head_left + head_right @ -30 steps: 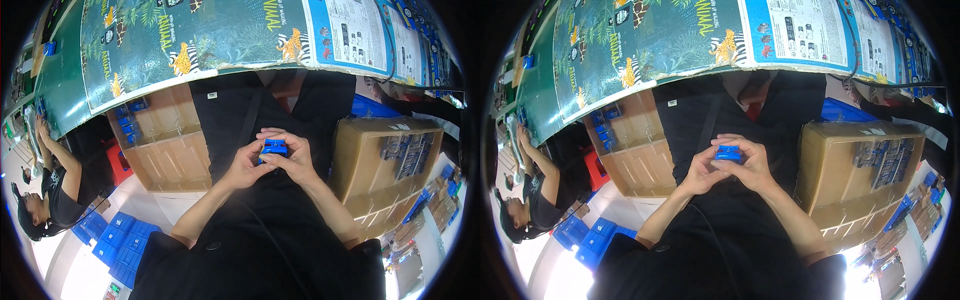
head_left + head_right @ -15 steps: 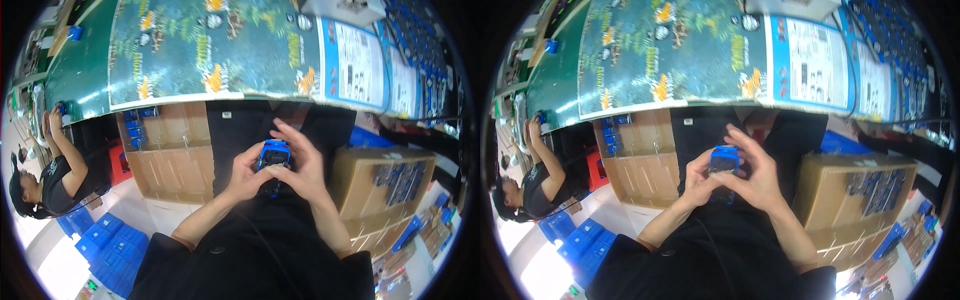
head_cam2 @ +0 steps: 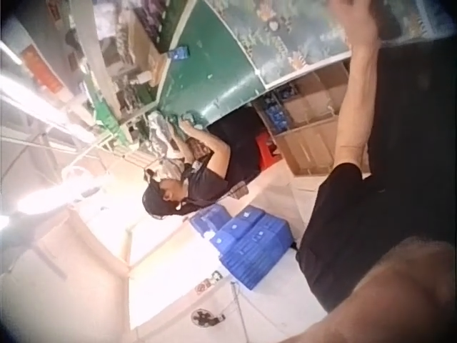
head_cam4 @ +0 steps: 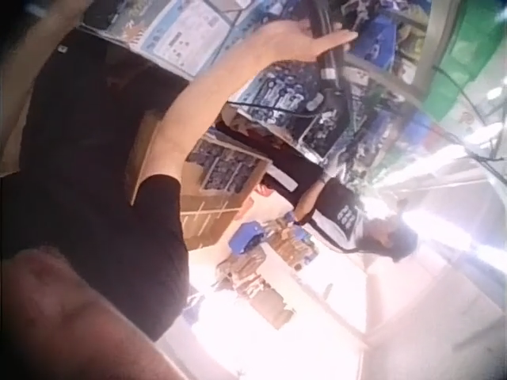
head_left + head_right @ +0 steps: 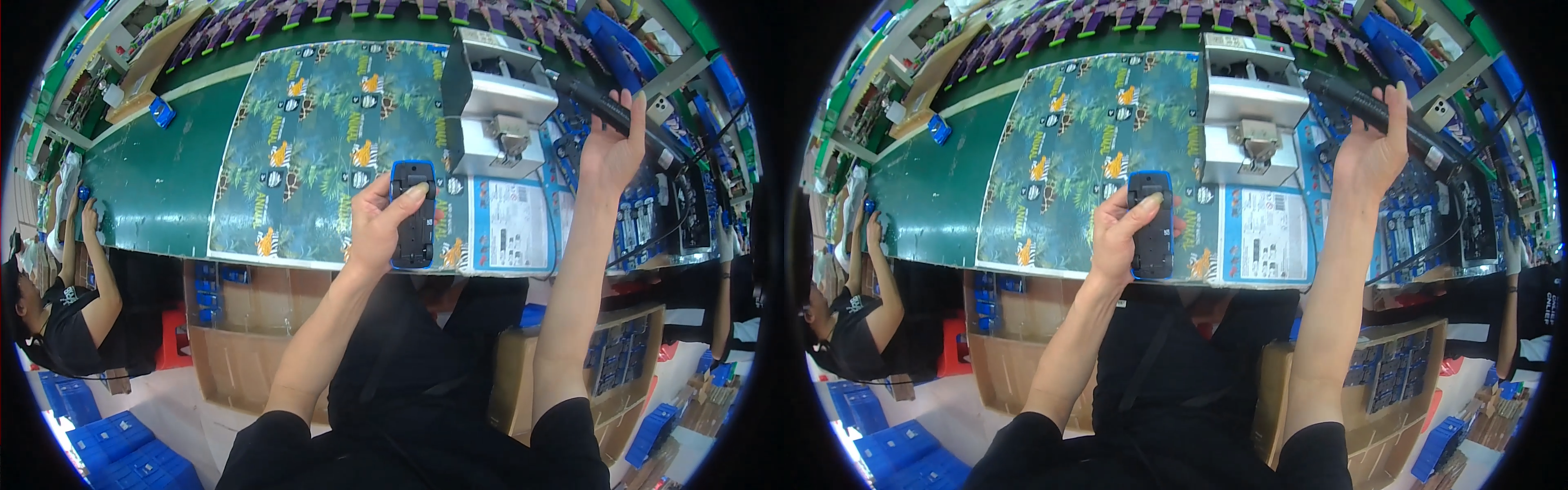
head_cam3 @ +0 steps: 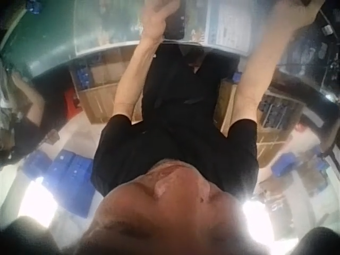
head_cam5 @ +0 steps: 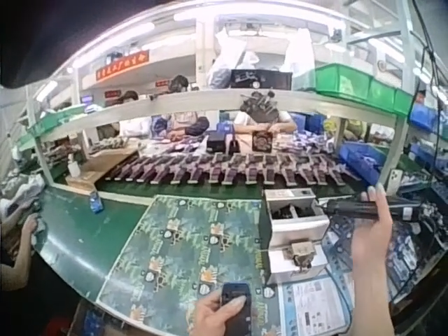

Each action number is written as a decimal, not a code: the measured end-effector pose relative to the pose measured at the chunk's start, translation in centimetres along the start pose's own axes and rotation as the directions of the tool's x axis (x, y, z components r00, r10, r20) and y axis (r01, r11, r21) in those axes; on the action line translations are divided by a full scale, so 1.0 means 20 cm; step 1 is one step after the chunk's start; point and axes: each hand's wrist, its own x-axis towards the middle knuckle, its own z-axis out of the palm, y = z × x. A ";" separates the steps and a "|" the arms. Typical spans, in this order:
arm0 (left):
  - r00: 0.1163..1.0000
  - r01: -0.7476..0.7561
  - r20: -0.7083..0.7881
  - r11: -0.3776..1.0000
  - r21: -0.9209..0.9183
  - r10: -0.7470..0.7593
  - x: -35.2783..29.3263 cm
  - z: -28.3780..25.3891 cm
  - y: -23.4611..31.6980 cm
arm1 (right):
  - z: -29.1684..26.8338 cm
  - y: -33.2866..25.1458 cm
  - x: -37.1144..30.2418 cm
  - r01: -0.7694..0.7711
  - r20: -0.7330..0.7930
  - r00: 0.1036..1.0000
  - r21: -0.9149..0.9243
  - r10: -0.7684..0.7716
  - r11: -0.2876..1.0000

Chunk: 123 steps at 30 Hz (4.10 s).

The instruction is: The person assembles toy cars by driving screws into their undersides with an electric screwdriver, rolling each car across the table, and placing them into a cardboard box.

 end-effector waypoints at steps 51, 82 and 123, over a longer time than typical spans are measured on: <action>1.000 0.005 -0.009 0.960 0.279 -0.003 0.02 0.20 -0.10 | 0.12 -0.11 -0.64 -0.049 0.569 0.822 0.118 -0.027 0.992; 0.997 0.065 -0.044 0.989 0.135 -0.060 0.03 0.18 -0.08 | 0.04 -0.35 -0.66 -0.044 0.635 0.764 0.226 -0.113 0.973; 0.911 -0.364 0.286 0.250 0.897 0.297 -0.07 0.00 0.14 | -0.17 -0.21 -0.78 -0.082 0.429 0.884 -0.251 0.187 0.965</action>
